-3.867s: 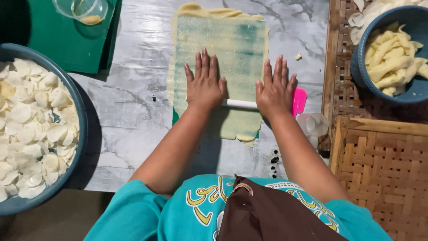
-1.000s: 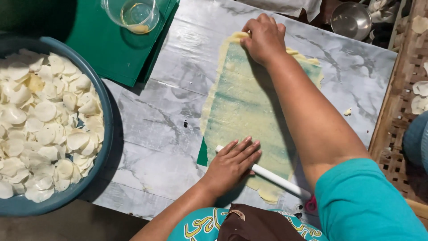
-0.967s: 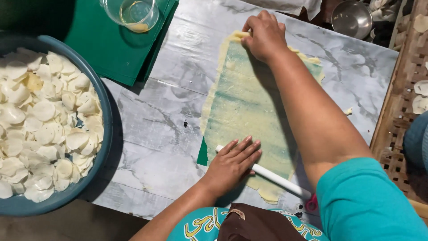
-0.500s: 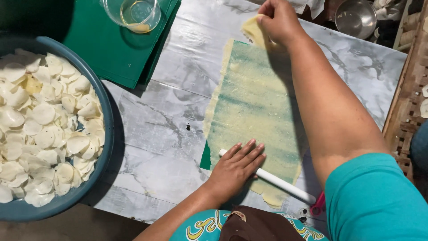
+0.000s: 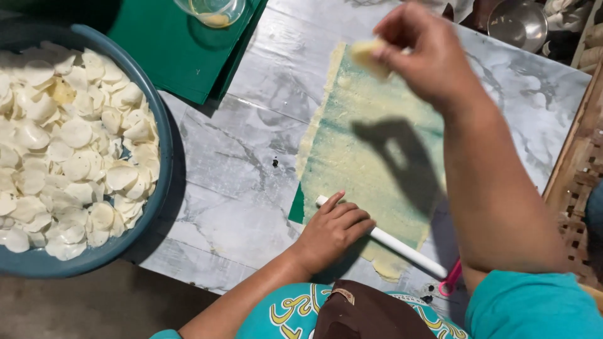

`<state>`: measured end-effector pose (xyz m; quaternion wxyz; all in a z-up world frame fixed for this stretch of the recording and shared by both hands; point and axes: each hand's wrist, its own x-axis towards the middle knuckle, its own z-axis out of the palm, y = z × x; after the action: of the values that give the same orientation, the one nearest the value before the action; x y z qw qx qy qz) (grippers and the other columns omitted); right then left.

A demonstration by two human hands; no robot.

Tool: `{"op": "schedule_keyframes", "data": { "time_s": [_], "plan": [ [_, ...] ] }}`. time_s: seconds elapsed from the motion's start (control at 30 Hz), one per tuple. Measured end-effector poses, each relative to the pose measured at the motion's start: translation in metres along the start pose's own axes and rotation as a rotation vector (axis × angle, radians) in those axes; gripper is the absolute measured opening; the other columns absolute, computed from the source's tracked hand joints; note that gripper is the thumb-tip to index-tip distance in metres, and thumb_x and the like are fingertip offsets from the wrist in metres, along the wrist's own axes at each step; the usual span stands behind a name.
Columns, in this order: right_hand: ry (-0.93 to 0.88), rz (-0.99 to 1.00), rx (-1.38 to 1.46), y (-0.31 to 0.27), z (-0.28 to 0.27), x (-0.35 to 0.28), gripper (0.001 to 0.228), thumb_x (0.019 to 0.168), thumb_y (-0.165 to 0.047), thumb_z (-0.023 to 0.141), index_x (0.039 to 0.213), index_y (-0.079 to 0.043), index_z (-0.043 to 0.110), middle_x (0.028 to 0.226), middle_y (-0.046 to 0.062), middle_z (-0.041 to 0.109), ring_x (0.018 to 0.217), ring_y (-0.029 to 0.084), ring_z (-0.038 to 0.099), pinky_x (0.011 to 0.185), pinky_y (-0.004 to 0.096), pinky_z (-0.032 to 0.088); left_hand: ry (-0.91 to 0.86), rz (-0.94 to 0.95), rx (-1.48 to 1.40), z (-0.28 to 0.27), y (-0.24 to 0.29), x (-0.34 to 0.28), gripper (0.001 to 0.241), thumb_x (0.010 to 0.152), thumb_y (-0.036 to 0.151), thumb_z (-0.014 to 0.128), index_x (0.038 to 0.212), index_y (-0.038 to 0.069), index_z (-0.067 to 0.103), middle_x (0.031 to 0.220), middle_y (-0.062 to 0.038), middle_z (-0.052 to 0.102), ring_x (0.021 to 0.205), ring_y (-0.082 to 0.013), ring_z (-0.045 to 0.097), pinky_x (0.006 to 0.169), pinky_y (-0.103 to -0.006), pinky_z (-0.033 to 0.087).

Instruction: The person is rolling out a piece of dough on a green mat using a white rolling pin and adding sliced fruit.

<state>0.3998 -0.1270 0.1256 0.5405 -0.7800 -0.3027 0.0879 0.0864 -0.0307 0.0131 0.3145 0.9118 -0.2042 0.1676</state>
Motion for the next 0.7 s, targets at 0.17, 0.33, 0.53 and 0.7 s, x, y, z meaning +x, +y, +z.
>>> {"op": "schedule_keyframes", "data": {
  "time_s": [0.17, 0.33, 0.53, 0.7],
  "plan": [
    [-0.323, 0.191, -0.218, -0.032, 0.109, -0.097, 0.038, 0.083, -0.03, 0.085, 0.108, -0.014, 0.062, 0.098, 0.009, 0.066, 0.09, 0.033, 0.073, 0.075, 0.047, 0.06, 0.089, 0.022, 0.041, -0.022, 0.012, 0.016, 0.008, 0.098, 0.024, 0.065, 0.097, 0.019, 0.07, 0.094, -0.003, 0.066, 0.095, -0.024, 0.065, 0.104, -0.0466, 0.049],
    [-0.243, -0.029, -0.657, 0.004, 0.158, -0.127, 0.024, 0.088, -0.029, 0.08, 0.089, -0.014, 0.06, 0.098, 0.001, 0.046, 0.086, 0.029, 0.061, 0.068, 0.039, 0.054, 0.062, 0.038, 0.149, 0.028, -0.011, -0.023, 0.012, 0.078, 0.018, 0.071, 0.067, 0.019, 0.068, 0.063, -0.006, 0.06, 0.069, -0.0295, 0.062, 0.084, -0.0494, 0.05],
    [-0.32, 0.163, -0.534, -0.037, 0.121, -0.148, 0.026, 0.095, -0.016, 0.061, 0.12, -0.015, 0.067, 0.1, 0.01, 0.064, 0.092, 0.035, 0.07, 0.079, 0.046, 0.057, 0.015, 0.046, 0.192, 0.007, 0.0, 0.004, 0.01, 0.085, 0.014, 0.066, 0.081, 0.011, 0.075, 0.079, -0.01, 0.071, 0.092, -0.031, 0.065, 0.101, -0.051, 0.043],
    [-0.351, 0.23, -0.672, -0.095, 0.052, -0.191, 0.039, 0.097, -0.036, 0.063, 0.131, -0.016, 0.065, 0.107, 0.01, 0.064, 0.1, 0.036, 0.068, 0.083, 0.049, 0.056, 0.122, 0.165, 0.097, -0.005, -0.004, 0.013, 0.013, 0.095, 0.007, 0.058, 0.084, 0.004, 0.063, 0.097, -0.017, 0.065, 0.104, -0.0353, 0.062, 0.106, -0.0498, 0.044]
  ]
}}
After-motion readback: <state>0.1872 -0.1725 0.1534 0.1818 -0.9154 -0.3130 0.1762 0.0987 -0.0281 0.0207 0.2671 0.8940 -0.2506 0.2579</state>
